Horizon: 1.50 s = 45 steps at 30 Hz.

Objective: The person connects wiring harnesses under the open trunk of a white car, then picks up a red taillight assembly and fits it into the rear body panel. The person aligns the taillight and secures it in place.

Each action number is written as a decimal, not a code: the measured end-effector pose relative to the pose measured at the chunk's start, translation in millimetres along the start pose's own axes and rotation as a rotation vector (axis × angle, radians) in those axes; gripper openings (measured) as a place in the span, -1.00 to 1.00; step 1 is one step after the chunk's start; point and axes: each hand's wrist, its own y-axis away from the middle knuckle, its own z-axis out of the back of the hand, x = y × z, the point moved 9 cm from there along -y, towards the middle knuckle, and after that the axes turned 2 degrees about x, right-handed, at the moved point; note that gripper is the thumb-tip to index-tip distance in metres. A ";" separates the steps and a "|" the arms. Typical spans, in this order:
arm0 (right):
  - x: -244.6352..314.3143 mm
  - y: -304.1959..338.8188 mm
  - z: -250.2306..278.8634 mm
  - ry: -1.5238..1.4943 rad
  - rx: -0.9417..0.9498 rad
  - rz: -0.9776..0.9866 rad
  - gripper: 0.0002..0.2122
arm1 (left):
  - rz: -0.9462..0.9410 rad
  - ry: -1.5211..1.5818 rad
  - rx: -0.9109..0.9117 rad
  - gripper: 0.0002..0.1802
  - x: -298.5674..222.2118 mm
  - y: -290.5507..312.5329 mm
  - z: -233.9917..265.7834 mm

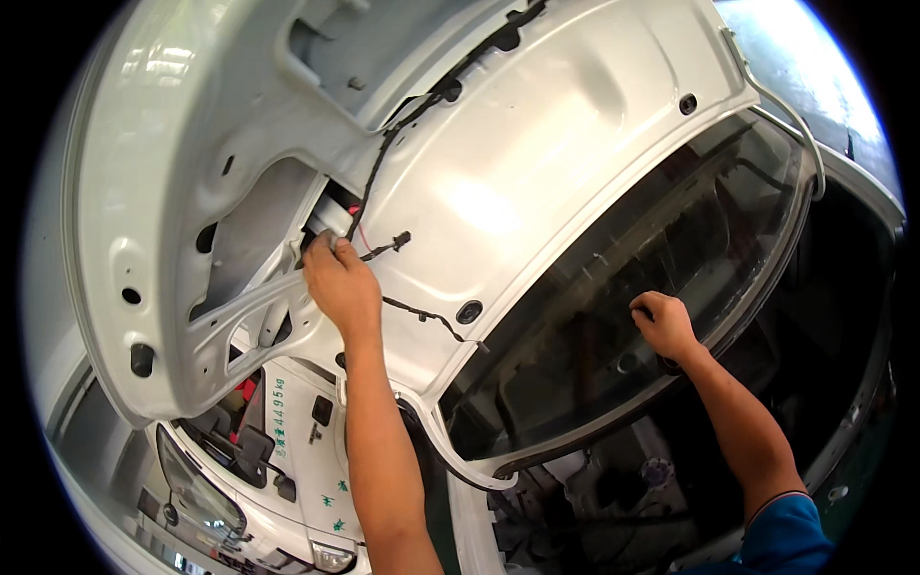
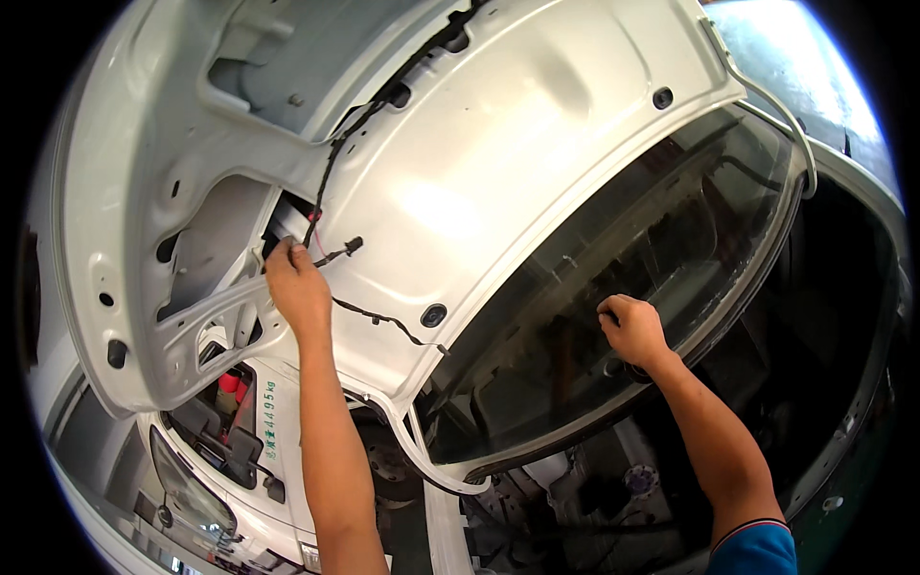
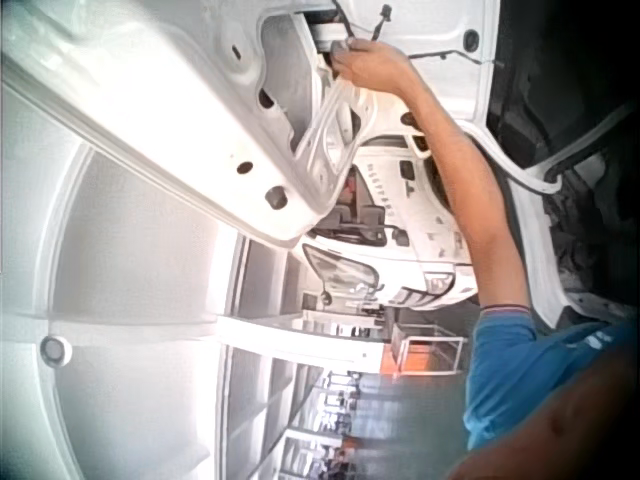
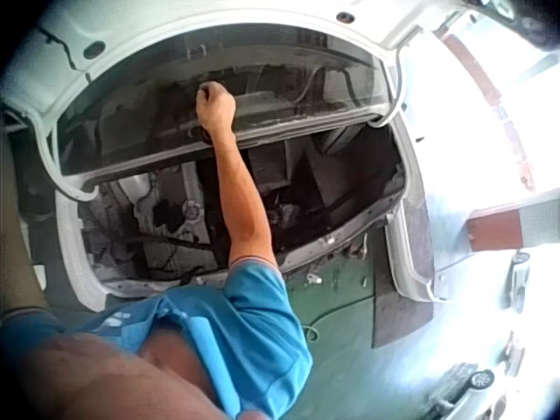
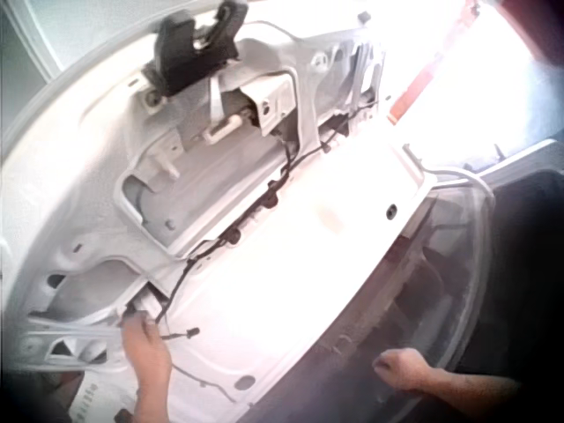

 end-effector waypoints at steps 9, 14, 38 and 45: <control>0.1 0.1 -5.7 0.064 -0.005 0.033 -0.88 | 0.128 0.194 -0.019 -0.49 10.6 18.6 19.4; 6.9 1.2 -5.1 0.087 -0.028 0.091 -0.88 | 0.565 0.643 0.275 -0.44 24.5 -4.2 -15.5; 14.0 8.2 -4.6 0.135 -0.011 0.085 -0.91 | 0.795 1.176 0.065 -0.89 48.6 -9.5 -50.9; 13.2 13.7 -28.9 0.353 0.073 0.154 -0.90 | 0.798 1.260 0.193 -0.86 71.4 -15.4 -58.7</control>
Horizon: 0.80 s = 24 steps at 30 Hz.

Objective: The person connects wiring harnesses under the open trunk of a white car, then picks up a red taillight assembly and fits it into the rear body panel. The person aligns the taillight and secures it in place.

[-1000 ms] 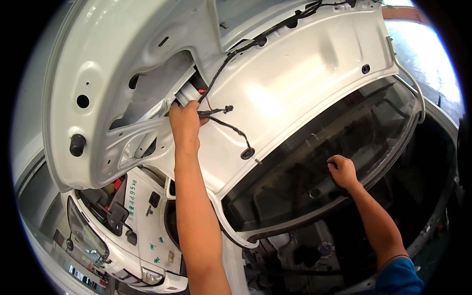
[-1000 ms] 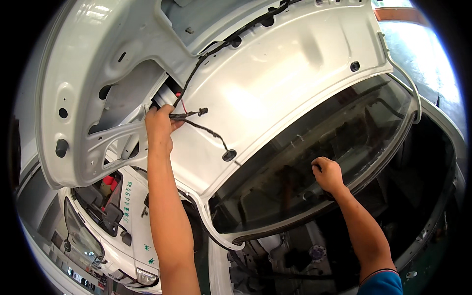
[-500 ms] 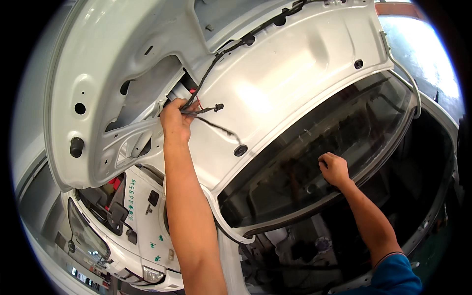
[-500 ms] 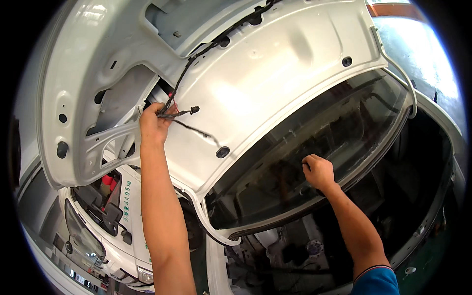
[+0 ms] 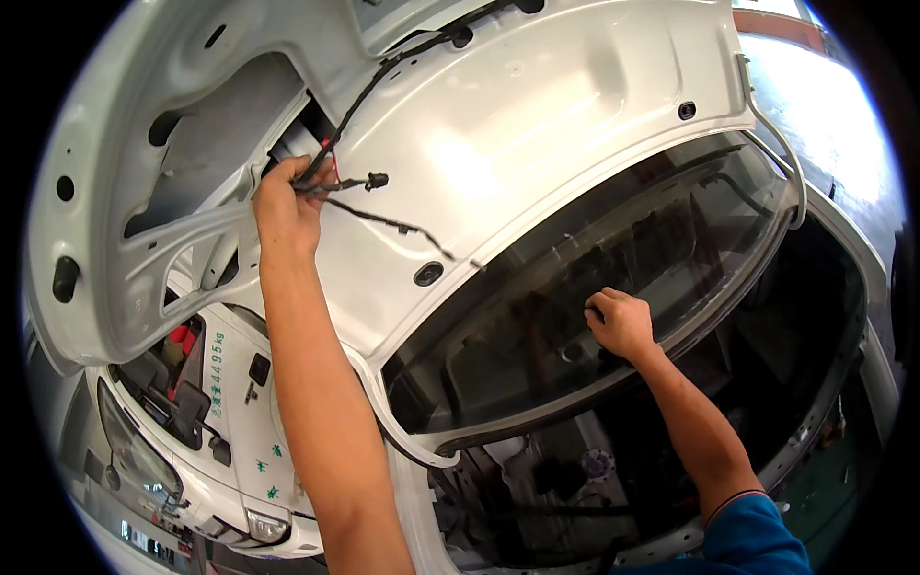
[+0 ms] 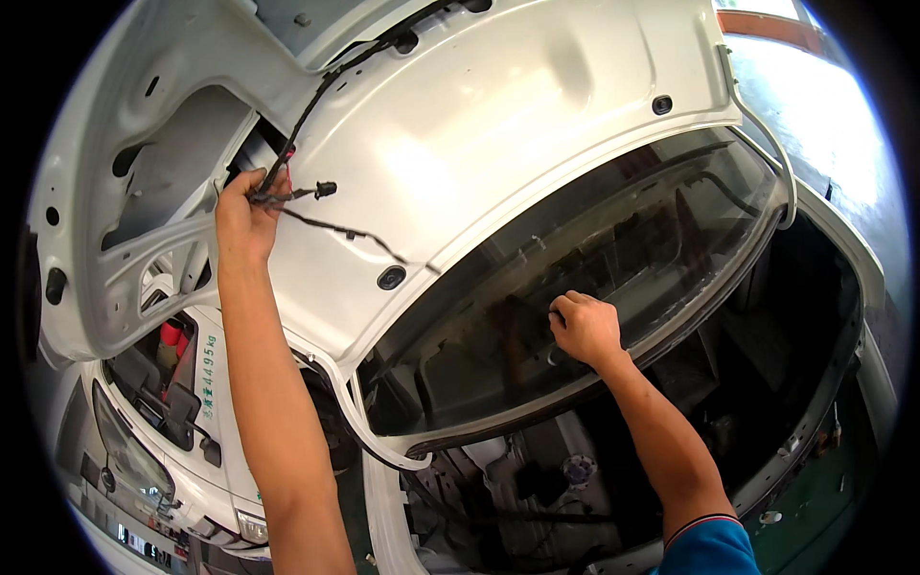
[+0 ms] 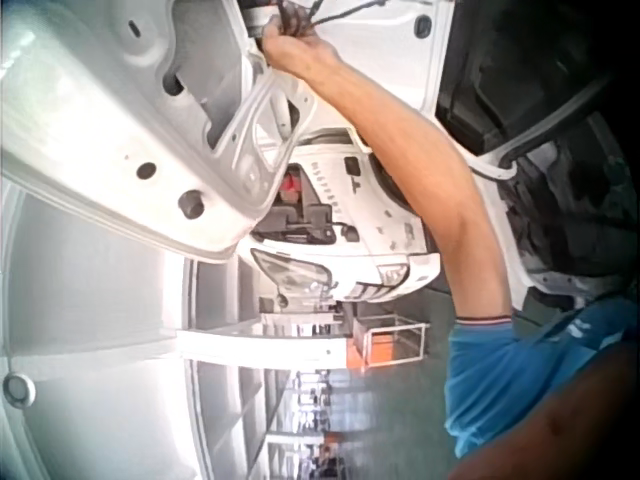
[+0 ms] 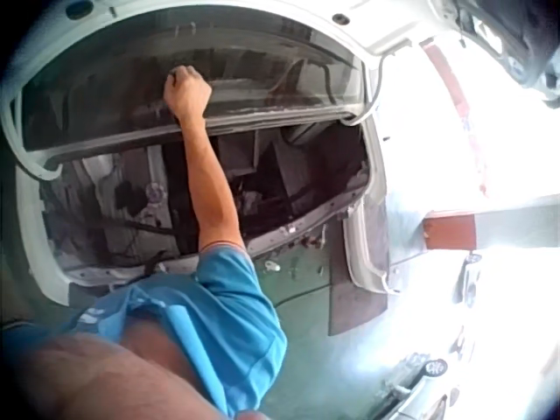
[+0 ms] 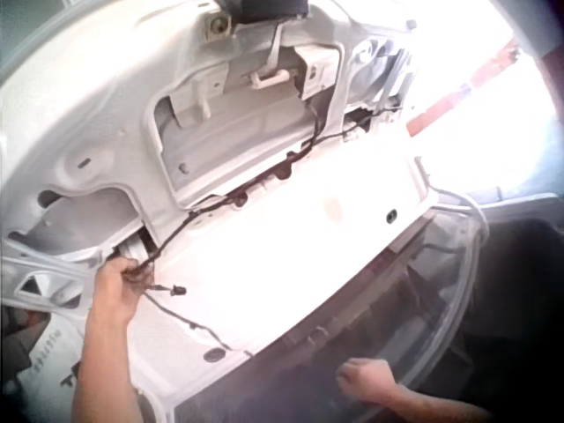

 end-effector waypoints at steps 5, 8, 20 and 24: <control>8.6 -18.9 9.0 -0.127 0.126 -0.225 -0.87 | -0.004 -0.029 0.068 -0.87 -2.2 7.2 -7.7; 95.9 -77.7 40.1 -0.211 0.099 0.057 -0.85 | -0.063 -0.083 0.101 -0.82 -7.0 15.1 -15.6; 286.0 -197.2 91.8 -0.441 0.064 0.407 -0.76 | -0.506 -0.653 -0.039 -0.44 -26.5 48.1 -13.9; 199.8 -165.6 48.4 -0.463 0.084 0.136 -0.76 | -0.758 -0.764 -0.139 -0.44 -0.4 160.2 -5.4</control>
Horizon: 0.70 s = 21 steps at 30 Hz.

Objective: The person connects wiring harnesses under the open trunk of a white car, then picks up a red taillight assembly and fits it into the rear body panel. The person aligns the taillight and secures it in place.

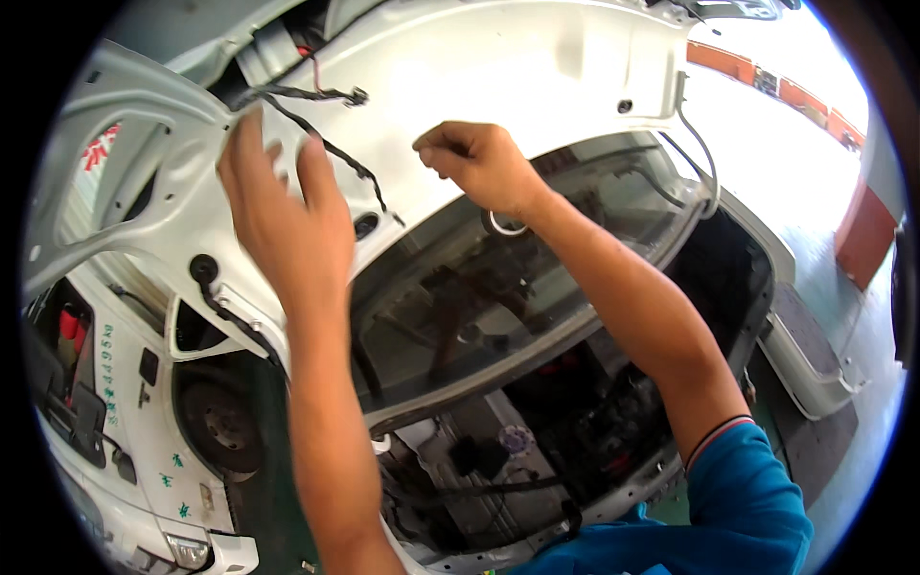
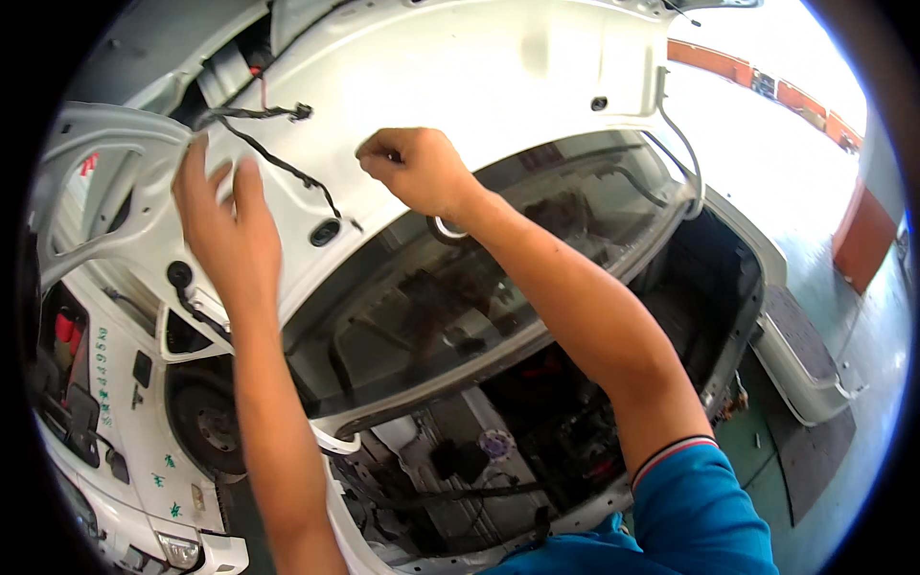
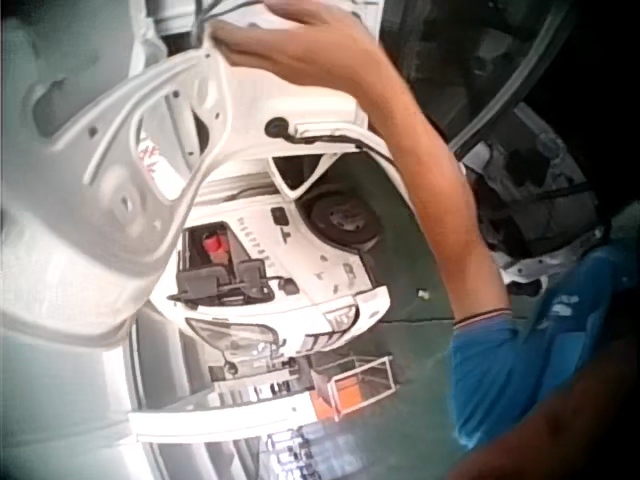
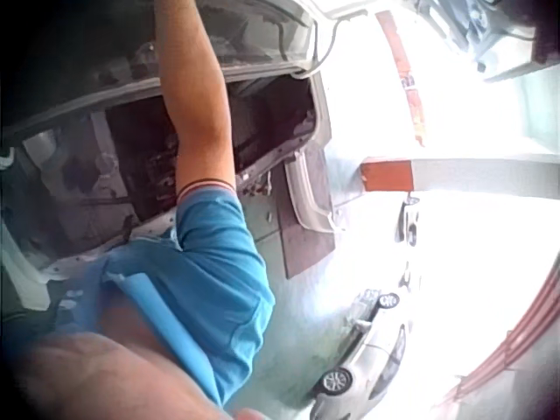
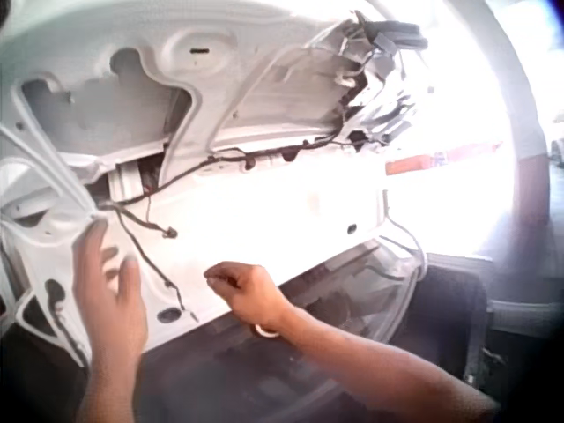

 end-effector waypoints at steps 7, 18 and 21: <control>-151.5 91.7 -23.0 -0.211 -0.005 -0.310 -0.79 | 0.381 0.323 0.677 -0.41 -10.9 237.1 -100.6; -238.8 133.1 -6.7 -1.179 -0.419 -0.621 -0.48 | 0.372 0.023 0.741 -0.16 -13.7 303.1 -172.9; -244.9 136.1 35.8 -1.346 -0.635 -0.512 -0.56 | 0.372 0.033 0.718 -0.15 -12.8 303.3 -171.0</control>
